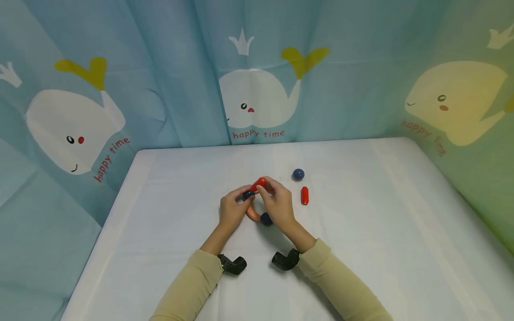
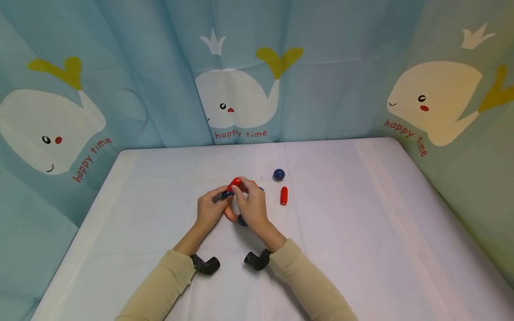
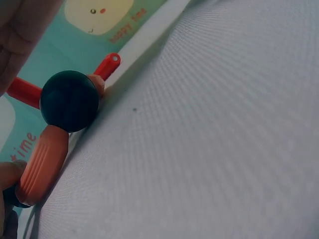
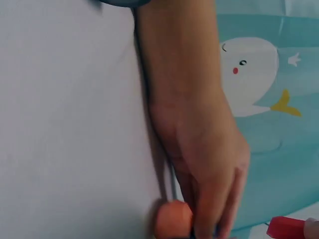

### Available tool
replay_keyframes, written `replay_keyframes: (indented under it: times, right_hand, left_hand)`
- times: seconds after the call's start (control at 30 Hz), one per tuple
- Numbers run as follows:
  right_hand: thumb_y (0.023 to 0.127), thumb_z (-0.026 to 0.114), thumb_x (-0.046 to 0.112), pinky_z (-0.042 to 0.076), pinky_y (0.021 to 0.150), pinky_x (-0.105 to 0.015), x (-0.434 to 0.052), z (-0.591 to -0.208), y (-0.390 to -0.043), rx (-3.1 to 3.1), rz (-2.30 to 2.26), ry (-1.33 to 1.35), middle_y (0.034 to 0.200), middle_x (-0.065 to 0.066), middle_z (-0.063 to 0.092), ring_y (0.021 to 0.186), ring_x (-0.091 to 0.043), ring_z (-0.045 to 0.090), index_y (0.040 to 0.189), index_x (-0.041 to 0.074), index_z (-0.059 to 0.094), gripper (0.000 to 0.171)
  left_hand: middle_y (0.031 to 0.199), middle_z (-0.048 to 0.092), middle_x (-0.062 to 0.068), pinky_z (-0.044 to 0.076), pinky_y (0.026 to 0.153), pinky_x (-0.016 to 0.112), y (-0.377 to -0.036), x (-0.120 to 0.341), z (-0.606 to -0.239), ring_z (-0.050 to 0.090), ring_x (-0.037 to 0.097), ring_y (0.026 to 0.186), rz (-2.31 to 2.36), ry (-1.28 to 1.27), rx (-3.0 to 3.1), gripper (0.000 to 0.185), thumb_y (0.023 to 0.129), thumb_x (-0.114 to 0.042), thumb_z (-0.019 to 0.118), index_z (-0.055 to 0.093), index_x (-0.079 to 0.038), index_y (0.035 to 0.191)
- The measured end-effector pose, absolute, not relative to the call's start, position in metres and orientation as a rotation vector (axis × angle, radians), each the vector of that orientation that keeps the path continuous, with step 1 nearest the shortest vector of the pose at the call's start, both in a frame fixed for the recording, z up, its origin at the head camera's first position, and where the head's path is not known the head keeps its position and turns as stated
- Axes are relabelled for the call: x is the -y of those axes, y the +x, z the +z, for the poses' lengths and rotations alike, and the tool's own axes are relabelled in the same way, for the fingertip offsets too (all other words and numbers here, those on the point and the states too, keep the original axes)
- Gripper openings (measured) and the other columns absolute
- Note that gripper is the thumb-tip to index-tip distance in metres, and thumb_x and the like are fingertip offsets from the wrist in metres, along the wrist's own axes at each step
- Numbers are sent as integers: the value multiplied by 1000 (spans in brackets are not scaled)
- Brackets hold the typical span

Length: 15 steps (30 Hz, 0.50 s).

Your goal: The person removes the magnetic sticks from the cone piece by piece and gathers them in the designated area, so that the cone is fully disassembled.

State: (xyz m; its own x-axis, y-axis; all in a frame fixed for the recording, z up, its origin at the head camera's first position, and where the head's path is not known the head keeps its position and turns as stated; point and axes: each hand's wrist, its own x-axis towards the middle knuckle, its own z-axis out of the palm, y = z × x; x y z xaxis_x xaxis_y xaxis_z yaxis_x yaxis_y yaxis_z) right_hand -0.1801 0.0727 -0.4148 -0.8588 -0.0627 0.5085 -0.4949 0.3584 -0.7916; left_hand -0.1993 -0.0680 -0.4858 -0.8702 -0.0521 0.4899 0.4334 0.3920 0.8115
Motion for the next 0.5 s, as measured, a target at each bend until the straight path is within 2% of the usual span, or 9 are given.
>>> replay_keyframes:
  times: [0.17, 0.4, 0.5]
  right_hand:
    - [88, 61, 5, 51, 69, -34, -88, -410, -182, 2255, 1569, 444, 89, -10, 67, 81, -21, 64, 102, -3, 64, 17]
    - [88, 61, 4, 48, 74, -19, -114, -404, -182, 2277, 1631, 351, 93, -17, 66, 84, -25, 63, 106, -8, 62, 22]
    - [88, 61, 4, 47, 72, -16, -127, -398, -180, 2270, 1662, 320, 94, -19, 65, 84, -28, 61, 108, -9, 61, 24]
  left_hand:
    - [106, 66, 6, 44, 89, 35, -199, 68, -487, 59, 20, 103, -1493, -308, 2238, 29, 77, -9, 75, 69, -3, 104]
    - [106, 66, 6, 43, 91, 32, -199, 68, -484, 59, 19, 104, -1519, -298, 2248, 30, 77, -10, 75, 69, -3, 106]
    - [106, 66, 5, 43, 91, 32, -198, 67, -483, 59, 19, 104, -1515, -282, 2256, 31, 77, -11, 75, 69, -4, 106]
